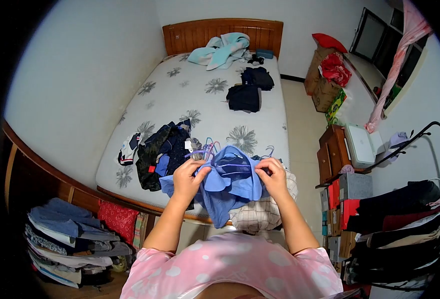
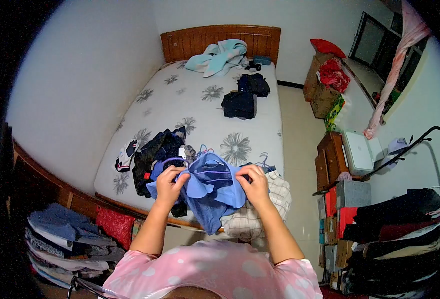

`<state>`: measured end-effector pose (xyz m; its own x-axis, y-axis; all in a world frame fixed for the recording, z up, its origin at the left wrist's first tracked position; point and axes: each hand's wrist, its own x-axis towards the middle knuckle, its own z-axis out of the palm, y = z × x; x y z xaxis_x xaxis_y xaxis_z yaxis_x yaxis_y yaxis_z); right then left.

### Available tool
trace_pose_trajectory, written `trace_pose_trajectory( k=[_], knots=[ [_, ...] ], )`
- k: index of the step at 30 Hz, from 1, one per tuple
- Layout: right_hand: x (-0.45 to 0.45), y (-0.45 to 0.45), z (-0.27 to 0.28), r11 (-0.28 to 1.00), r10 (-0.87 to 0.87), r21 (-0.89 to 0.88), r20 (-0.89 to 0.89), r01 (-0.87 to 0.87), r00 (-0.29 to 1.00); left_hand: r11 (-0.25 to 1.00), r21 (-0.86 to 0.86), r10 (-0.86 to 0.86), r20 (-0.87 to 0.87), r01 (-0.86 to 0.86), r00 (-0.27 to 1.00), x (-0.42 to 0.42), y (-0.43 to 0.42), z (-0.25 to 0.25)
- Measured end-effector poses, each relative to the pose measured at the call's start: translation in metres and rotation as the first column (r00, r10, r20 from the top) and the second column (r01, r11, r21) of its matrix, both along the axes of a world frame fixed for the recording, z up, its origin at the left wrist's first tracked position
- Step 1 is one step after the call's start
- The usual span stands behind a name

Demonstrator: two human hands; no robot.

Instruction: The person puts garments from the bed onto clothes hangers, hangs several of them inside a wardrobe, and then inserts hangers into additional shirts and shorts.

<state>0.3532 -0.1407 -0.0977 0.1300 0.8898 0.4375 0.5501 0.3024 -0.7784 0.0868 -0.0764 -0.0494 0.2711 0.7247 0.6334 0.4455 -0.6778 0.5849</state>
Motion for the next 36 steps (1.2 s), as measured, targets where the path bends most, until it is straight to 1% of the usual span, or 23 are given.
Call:
trace_pose_trajectory(
  k=[3, 4, 7, 8, 9, 11, 12, 16, 19, 20, 23, 24, 27, 28, 31, 32, 35, 36],
  knots=[
    [-0.007, 0.000, 0.031, 0.977, -0.166, 0.154, 0.132, 0.145, 0.977, 0.997, -0.080, -0.009, -0.042, 0.006, 0.999, -0.002, -0.006, 0.008],
    [-0.004, 0.001, 0.028, 0.992, -0.097, 0.092, 0.131, 0.086, 0.987, 0.997, -0.081, -0.013, -0.016, 0.012, 1.000, -0.002, -0.006, 0.008],
    [0.004, 0.001, 0.017, 0.993, 0.116, -0.050, 0.366, -0.104, 0.923, 0.998, -0.065, -0.016, 0.033, 0.018, 0.999, -0.003, -0.005, 0.007],
    [0.005, 0.002, 0.015, 0.991, 0.131, -0.050, 0.385, -0.121, 0.914, 0.999, -0.048, -0.013, 0.033, 0.014, 0.999, -0.003, -0.004, 0.007],
    [0.003, 0.002, 0.016, 0.988, 0.157, -0.061, 0.366, -0.145, 0.917, 0.999, -0.032, -0.010, 0.033, 0.011, 0.999, -0.003, -0.004, 0.006],
    [-0.003, 0.002, 0.019, 0.978, 0.210, -0.084, 0.328, -0.193, 0.921, 0.994, -0.105, -0.013, 0.012, 0.014, 1.000, -0.003, -0.006, 0.007],
    [-0.010, 0.001, 0.020, 0.987, 0.141, 0.033, 0.322, -0.159, 0.936, 0.990, -0.142, -0.013, 0.002, 0.013, 1.000, -0.003, -0.007, 0.008],
    [-0.025, 0.002, 0.029, 0.983, 0.063, 0.127, 0.433, -0.130, 0.899, 0.992, -0.114, -0.056, 0.005, 0.057, 0.998, 0.003, -0.006, -0.003],
    [-0.029, 0.004, 0.033, 0.975, -0.050, 0.216, 0.432, -0.049, 0.901, 0.995, -0.047, -0.084, 0.000, 0.084, 0.996, 0.001, -0.002, -0.002],
    [-0.028, 0.006, 0.033, 0.967, -0.076, 0.252, 0.415, -0.034, 0.907, 0.993, -0.036, -0.110, -0.050, 0.109, 0.993, -0.002, 0.001, -0.002],
    [-0.020, 0.009, 0.033, 0.955, -0.136, 0.295, 0.352, 0.028, 0.926, 0.998, 0.054, 0.021, -0.091, -0.016, 0.996, -0.018, 0.014, -0.008],
    [-0.016, 0.010, 0.033, 0.951, -0.145, 0.307, 0.336, 0.037, 0.931, 0.998, 0.042, 0.042, -0.062, -0.039, 0.997, -0.022, 0.015, -0.004],
    [-0.010, 0.008, 0.037, 0.960, -0.141, 0.274, 0.314, 0.053, 0.939, 0.998, 0.042, 0.053, -0.117, -0.049, 0.992, -0.041, 0.023, -0.015],
    [-0.009, 0.009, 0.037, 0.964, -0.131, 0.261, 0.303, 0.050, 0.944, 0.998, 0.046, 0.057, -0.086, -0.053, 0.995, -0.045, 0.025, -0.017],
    [-0.008, 0.011, 0.039, 0.960, -0.140, 0.272, 0.244, 0.071, 0.959, 0.979, 0.099, 0.177, 0.011, -0.177, 0.984, -0.055, 0.028, -0.016],
    [-0.009, 0.011, 0.041, 0.964, -0.130, 0.259, 0.248, 0.064, 0.960, 0.972, 0.094, 0.218, 0.003, -0.217, 0.976, -0.058, 0.027, -0.013],
    [-0.012, 0.011, 0.044, 0.973, -0.110, 0.225, 0.251, 0.053, 0.962, 0.974, 0.111, 0.203, -0.036, -0.197, 0.979, -0.062, 0.028, -0.012],
    [-0.013, 0.012, 0.043, 0.974, -0.109, 0.219, 0.248, 0.054, 0.962, 0.977, 0.143, 0.168, -0.070, -0.157, 0.983, -0.061, 0.028, -0.010]
  ],
)
